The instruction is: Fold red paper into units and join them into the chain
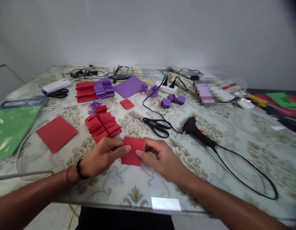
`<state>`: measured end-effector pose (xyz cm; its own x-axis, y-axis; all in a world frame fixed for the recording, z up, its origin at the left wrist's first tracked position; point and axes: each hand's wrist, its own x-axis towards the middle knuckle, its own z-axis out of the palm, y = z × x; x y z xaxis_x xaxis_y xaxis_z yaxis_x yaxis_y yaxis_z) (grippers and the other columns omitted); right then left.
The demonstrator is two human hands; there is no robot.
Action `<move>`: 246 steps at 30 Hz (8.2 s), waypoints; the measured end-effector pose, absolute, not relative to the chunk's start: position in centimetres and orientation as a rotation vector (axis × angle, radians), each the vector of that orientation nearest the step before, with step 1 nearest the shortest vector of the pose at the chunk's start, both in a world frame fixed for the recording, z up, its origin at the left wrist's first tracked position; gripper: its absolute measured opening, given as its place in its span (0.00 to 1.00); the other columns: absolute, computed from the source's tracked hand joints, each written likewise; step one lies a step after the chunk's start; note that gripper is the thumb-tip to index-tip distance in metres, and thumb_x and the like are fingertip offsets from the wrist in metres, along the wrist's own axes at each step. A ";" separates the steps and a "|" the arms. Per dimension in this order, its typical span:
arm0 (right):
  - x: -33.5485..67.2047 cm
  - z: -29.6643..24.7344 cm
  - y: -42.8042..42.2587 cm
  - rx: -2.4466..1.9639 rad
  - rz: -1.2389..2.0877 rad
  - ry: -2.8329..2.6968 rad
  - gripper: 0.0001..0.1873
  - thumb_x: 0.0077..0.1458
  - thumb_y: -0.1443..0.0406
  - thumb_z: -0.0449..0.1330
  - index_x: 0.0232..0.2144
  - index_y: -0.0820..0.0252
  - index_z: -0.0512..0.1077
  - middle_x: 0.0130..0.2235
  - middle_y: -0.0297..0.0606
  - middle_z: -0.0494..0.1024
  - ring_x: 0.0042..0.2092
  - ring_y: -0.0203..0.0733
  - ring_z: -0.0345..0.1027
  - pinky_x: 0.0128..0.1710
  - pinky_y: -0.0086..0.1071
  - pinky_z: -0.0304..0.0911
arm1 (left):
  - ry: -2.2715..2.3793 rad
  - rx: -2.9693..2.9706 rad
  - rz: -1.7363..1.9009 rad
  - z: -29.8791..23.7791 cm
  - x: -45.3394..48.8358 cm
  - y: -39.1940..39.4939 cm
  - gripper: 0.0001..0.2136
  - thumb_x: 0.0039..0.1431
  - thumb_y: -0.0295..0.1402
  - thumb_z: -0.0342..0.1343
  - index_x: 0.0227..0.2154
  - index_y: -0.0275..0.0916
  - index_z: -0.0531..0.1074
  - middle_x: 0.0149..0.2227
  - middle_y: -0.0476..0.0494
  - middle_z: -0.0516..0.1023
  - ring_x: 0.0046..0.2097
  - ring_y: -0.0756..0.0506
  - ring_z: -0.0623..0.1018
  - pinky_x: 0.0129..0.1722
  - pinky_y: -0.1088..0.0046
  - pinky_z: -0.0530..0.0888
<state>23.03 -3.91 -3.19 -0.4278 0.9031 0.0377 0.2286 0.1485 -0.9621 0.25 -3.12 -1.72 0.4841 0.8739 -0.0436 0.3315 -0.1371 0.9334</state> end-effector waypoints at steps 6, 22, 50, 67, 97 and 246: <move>23.0 -3.0 -3.8 -1.051 1.385 -1.738 0.19 0.67 0.53 0.59 0.29 0.59 0.70 0.27 0.32 0.71 0.29 0.36 0.61 0.29 0.30 0.58 | 1.002 1.607 0.653 -1.3 0.2 -2.9 0.24 0.70 0.44 0.53 0.20 0.39 0.56 0.22 0.54 0.53 0.25 0.53 0.54 0.22 0.74 0.55; 23.6 -2.9 -3.9 -1.065 1.430 -1.768 0.17 0.64 0.54 0.64 0.29 0.58 0.71 0.27 0.33 0.74 0.30 0.37 0.65 0.27 0.29 0.57 | 0.973 1.646 0.621 -1.8 0.1 -2.8 0.14 0.68 0.39 0.57 0.30 0.34 0.78 0.28 0.49 0.75 0.29 0.50 0.68 0.28 0.77 0.67; 23.8 -3.4 -3.7 -0.780 0.826 -1.959 0.04 0.62 0.72 0.63 0.37 0.59 0.75 0.35 0.36 0.77 0.37 0.39 0.73 0.40 0.32 0.67 | 0.731 2.217 1.023 -2.4 -0.1 -2.7 0.06 0.66 0.26 0.63 0.43 0.39 0.81 0.41 0.42 0.85 0.43 0.45 0.83 0.45 0.71 0.79; 23.6 -2.6 -4.1 -0.926 1.038 -1.948 0.09 0.65 0.64 0.62 0.31 0.59 0.72 0.30 0.32 0.75 0.33 0.36 0.69 0.34 0.30 0.62 | 0.906 1.991 0.800 -1.8 0.3 -3.3 0.06 0.68 0.36 0.61 0.38 0.40 0.79 0.35 0.46 0.82 0.36 0.46 0.79 0.37 0.72 0.75; 23.8 -3.0 -4.1 -0.981 1.140 -1.826 0.10 0.63 0.63 0.63 0.47 0.56 0.74 0.38 0.37 0.81 0.34 0.39 0.73 0.34 0.33 0.69 | 0.784 1.614 0.817 -2.4 0.5 -3.4 0.13 0.67 0.30 0.61 0.53 0.42 0.70 0.38 0.47 0.78 0.36 0.49 0.77 0.34 0.76 0.73; 23.2 -2.7 -3.8 -1.012 0.955 -1.864 0.14 0.65 0.58 0.64 0.29 0.58 0.74 0.31 0.35 0.78 0.34 0.40 0.70 0.37 0.33 0.63 | 1.153 1.996 0.997 -1.4 1.2 -4.6 0.10 0.64 0.35 0.62 0.27 0.39 0.79 0.20 0.54 0.74 0.22 0.53 0.68 0.21 0.79 0.61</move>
